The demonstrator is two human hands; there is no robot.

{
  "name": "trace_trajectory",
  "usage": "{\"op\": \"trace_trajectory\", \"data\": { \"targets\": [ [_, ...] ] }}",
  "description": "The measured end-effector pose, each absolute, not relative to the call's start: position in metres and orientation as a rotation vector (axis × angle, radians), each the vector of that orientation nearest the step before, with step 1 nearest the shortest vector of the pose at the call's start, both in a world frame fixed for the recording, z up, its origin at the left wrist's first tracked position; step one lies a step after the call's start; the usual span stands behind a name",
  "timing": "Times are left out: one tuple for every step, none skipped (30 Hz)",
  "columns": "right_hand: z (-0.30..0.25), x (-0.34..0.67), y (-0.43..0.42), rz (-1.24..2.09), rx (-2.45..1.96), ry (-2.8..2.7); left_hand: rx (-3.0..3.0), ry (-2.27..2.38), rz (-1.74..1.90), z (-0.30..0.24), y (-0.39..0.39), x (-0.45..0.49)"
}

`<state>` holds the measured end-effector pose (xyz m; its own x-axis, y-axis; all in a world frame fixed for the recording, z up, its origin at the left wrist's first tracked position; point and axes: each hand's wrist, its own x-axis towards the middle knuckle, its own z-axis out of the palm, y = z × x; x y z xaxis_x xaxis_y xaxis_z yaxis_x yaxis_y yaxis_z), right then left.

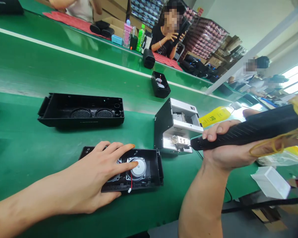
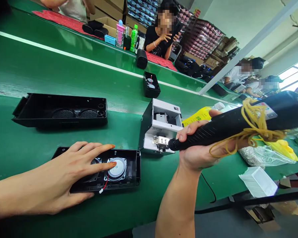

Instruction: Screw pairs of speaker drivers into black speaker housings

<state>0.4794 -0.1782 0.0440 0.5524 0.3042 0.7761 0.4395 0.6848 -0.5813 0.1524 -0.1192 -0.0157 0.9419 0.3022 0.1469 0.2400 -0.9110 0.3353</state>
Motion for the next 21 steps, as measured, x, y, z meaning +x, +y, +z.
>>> {"op": "trace_trajectory", "data": {
  "targets": [
    [0.043,0.479,-0.179,-0.072,-0.849,-1.016,2.778,0.393,0.279,-0.016,-0.119,0.153],
    [0.042,0.479,-0.180,-0.062,-0.848,-1.011,2.777,0.389,0.280,-0.016,-0.119,0.153],
    [0.041,0.479,-0.181,-0.061,-0.850,-1.001,2.779,0.386,0.281,-0.016,-0.118,0.153],
    [0.041,0.479,-0.181,-0.074,-0.850,-0.983,2.781,0.386,0.281,-0.016,-0.118,0.153],
    [0.040,0.478,-0.181,-0.079,-0.848,-0.974,2.782,0.384,0.286,-0.016,-0.118,0.153],
    [0.040,0.478,-0.181,-0.077,-0.852,-0.972,2.783,0.384,0.290,-0.016,-0.118,0.153],
    [0.040,0.478,-0.181,-0.071,-0.854,-0.978,2.782,0.384,0.290,-0.016,-0.118,0.154],
    [0.041,0.478,-0.181,-0.073,-0.854,-0.980,2.779,0.386,0.282,-0.016,-0.118,0.154],
    [0.041,0.477,-0.180,-0.068,-0.863,-0.986,2.774,0.389,0.268,-0.016,-0.118,0.153],
    [0.041,0.477,-0.181,-0.069,-0.874,-0.984,2.769,0.390,0.256,-0.016,-0.119,0.153],
    [0.041,0.477,-0.181,-0.079,-0.882,-0.983,2.765,0.393,0.245,-0.016,-0.119,0.153],
    [0.042,0.476,-0.182,-0.092,-0.891,-0.981,2.761,0.398,0.235,-0.016,-0.119,0.153],
    [0.042,0.476,-0.183,-0.100,-0.905,-0.982,2.758,0.403,0.227,-0.016,-0.119,0.152],
    [0.042,0.475,-0.184,-0.104,-0.918,-0.985,2.756,0.408,0.224,-0.017,-0.119,0.152],
    [0.042,0.474,-0.186,-0.101,-0.922,-0.998,2.753,0.416,0.217,-0.017,-0.119,0.152],
    [0.042,0.472,-0.188,-0.094,-0.926,-1.008,2.748,0.423,0.207,-0.016,-0.119,0.152],
    [0.043,0.470,-0.190,-0.077,-0.936,-1.010,2.741,0.428,0.195,-0.016,-0.119,0.152],
    [0.044,0.468,-0.192,-0.062,-0.945,-1.001,2.734,0.432,0.185,-0.015,-0.119,0.153],
    [0.046,0.466,-0.194,-0.047,-0.950,-0.998,2.727,0.435,0.178,-0.014,-0.119,0.153],
    [0.048,0.464,-0.197,-0.030,-0.961,-1.000,2.721,0.436,0.172,-0.014,-0.119,0.153],
    [0.051,0.462,-0.200,-0.022,-0.967,-1.000,2.716,0.433,0.166,-0.013,-0.119,0.153]
  ]
}}
